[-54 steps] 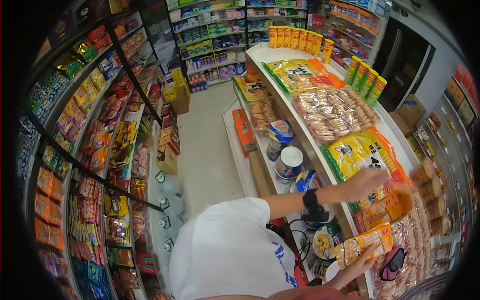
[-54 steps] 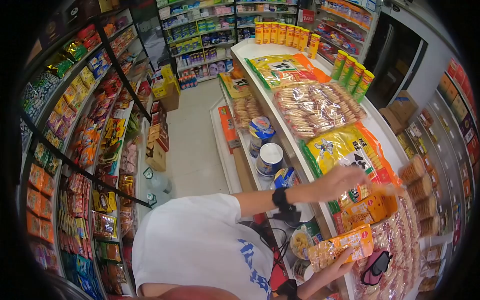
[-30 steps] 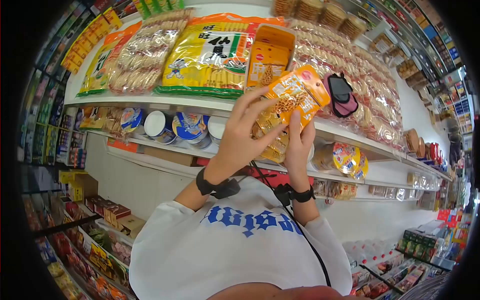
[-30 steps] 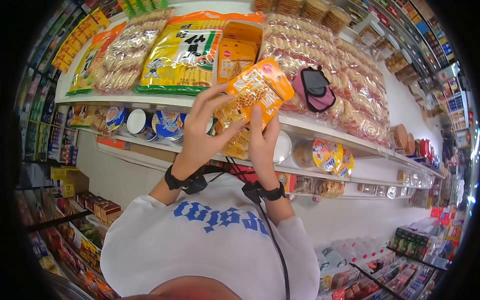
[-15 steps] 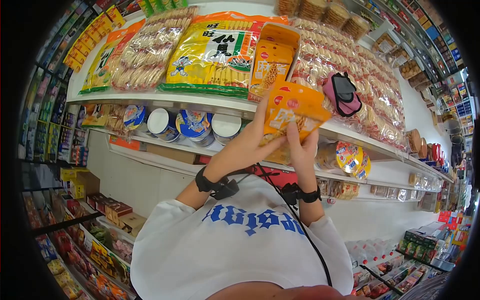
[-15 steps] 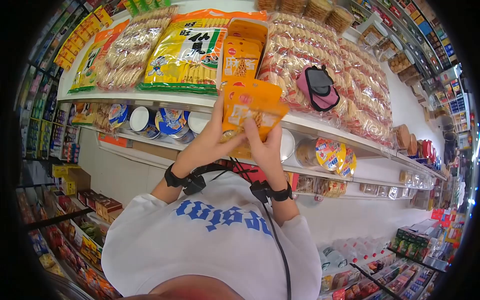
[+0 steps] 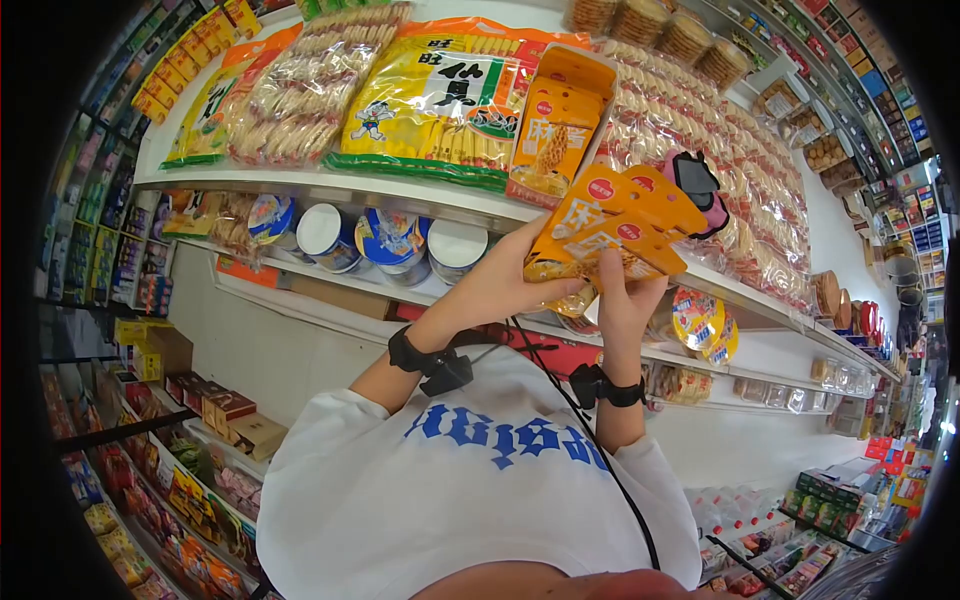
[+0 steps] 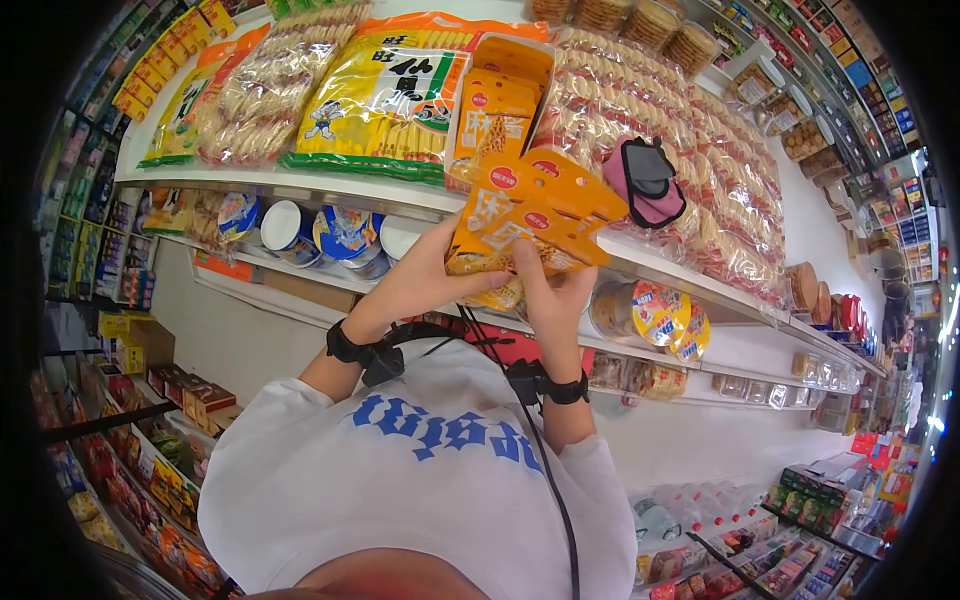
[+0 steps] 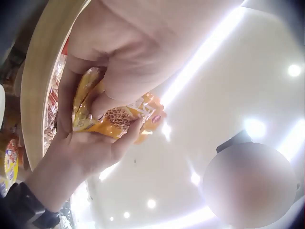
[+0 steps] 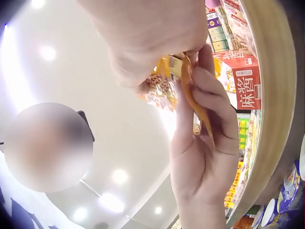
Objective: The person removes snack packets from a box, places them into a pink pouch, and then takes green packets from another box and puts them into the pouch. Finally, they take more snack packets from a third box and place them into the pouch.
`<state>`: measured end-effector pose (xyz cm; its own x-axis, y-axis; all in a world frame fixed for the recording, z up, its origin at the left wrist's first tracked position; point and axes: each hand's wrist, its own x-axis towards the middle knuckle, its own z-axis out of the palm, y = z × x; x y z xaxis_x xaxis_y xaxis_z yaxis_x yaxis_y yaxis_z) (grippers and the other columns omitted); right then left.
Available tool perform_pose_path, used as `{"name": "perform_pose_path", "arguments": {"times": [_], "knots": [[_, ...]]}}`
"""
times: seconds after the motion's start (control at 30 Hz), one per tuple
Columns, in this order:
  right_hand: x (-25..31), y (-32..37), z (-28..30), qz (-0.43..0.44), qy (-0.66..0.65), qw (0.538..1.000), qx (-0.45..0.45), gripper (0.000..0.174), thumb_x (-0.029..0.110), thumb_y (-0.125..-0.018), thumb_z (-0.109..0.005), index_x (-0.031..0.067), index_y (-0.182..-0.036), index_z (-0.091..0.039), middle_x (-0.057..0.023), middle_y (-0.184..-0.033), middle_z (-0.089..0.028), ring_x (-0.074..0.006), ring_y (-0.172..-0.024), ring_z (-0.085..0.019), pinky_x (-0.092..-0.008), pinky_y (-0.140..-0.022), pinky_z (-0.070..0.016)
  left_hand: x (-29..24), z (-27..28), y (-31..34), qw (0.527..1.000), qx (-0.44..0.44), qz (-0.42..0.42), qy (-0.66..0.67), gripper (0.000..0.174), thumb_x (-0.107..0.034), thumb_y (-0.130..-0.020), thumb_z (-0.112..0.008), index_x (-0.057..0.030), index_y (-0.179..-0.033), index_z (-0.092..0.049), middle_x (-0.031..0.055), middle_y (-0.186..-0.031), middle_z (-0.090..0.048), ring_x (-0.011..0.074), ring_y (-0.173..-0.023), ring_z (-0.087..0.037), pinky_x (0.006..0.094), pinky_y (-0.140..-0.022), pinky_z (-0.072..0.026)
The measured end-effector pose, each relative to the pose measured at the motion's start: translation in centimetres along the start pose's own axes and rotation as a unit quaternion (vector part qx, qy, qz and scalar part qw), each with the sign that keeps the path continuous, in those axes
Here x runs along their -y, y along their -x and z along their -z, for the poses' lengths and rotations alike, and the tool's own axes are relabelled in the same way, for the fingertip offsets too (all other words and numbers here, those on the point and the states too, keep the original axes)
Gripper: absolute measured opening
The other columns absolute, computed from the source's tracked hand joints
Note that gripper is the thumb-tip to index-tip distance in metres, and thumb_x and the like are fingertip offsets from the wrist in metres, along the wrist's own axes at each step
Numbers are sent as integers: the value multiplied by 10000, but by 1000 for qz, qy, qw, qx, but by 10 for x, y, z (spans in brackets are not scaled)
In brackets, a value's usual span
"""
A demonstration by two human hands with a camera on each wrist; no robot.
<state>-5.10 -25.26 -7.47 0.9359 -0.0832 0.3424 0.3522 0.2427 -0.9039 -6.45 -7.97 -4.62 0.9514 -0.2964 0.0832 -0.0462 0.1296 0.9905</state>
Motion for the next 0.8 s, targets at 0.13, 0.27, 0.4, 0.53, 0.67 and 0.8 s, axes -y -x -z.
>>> {"name": "perform_pose_path", "arguments": {"times": [0.13, 0.27, 0.4, 0.53, 0.67, 0.8], "knots": [[4, -1, -6, -33, 0, 999, 39, 432, 66, -920, -751, -27, -1282, -536, -114, -1204, -649, -160, -1068, -632, -315, -932, -520, 11, -2, -5, 999, -42, -15, 20, 793, -97, -811, -862, -1, -1456, -412, 96, -1319, -619, 164, -1190, -608, 321, -1018, -499], [2, -3, -12, -60, 42, 997, 1, 399, 100, -958, -718, -19, -1289, -530, -108, -1200, -649, -152, -1052, -633, -300, -914, -515, 18, -4, -5, 998, -39, -39, 28, 931, -76, -814, -853, -27, -1542, -274, 136, -1418, -528, 184, -1250, -575, 338, -1033, -499], [0, -14, -11, -10, 33, 995, -91, 385, 139, -990, -692, -10, -1301, -522, -99, -1208, -649, -151, -1052, -633, -294, -905, -514, 10, -8, -3, 995, -65, 28, 74, 998, -47, -889, -772, -69, -1615, -88, 174, -1534, -379, 216, -1318, -524, 363, -1085, -469], [6, -20, -18, -13, -86, 990, -112, 388, 155, -992, -695, -7, -1297, -516, -90, -1228, -643, -144, -1068, -629, -299, -909, -518, 7, -12, -3, 997, -22, -5, 76, 946, -62, -970, -672, -93, -1634, 0, 181, -1589, -298, 247, -1398, -443, 370, -1122, -428], [-9, -10, -12, -12, -48, 995, -81, 392, 142, -988, -698, -2, -1301, -511, -88, -1240, -639, -140, -1075, -629, -298, -915, -518, 10, -9, -8, 992, -7, -118, -50, 870, -86, -986, -631, -81, -1638, -55, 198, -1604, -328, 287, -1425, -433, 390, -1141, -391], [-3, -14, -9, -36, 9, 999, -38, 378, 108, -985, -691, -2, -1298, -511, -100, -1246, -636, -142, -1070, -632, -293, -912, -518, 2, 5, -9, 972, 11, -143, -184, 850, -110, -958, -683, -50, -1628, -164, 197, -1635, -300, 265, -1477, -364, 395, -1184, -323]]}}
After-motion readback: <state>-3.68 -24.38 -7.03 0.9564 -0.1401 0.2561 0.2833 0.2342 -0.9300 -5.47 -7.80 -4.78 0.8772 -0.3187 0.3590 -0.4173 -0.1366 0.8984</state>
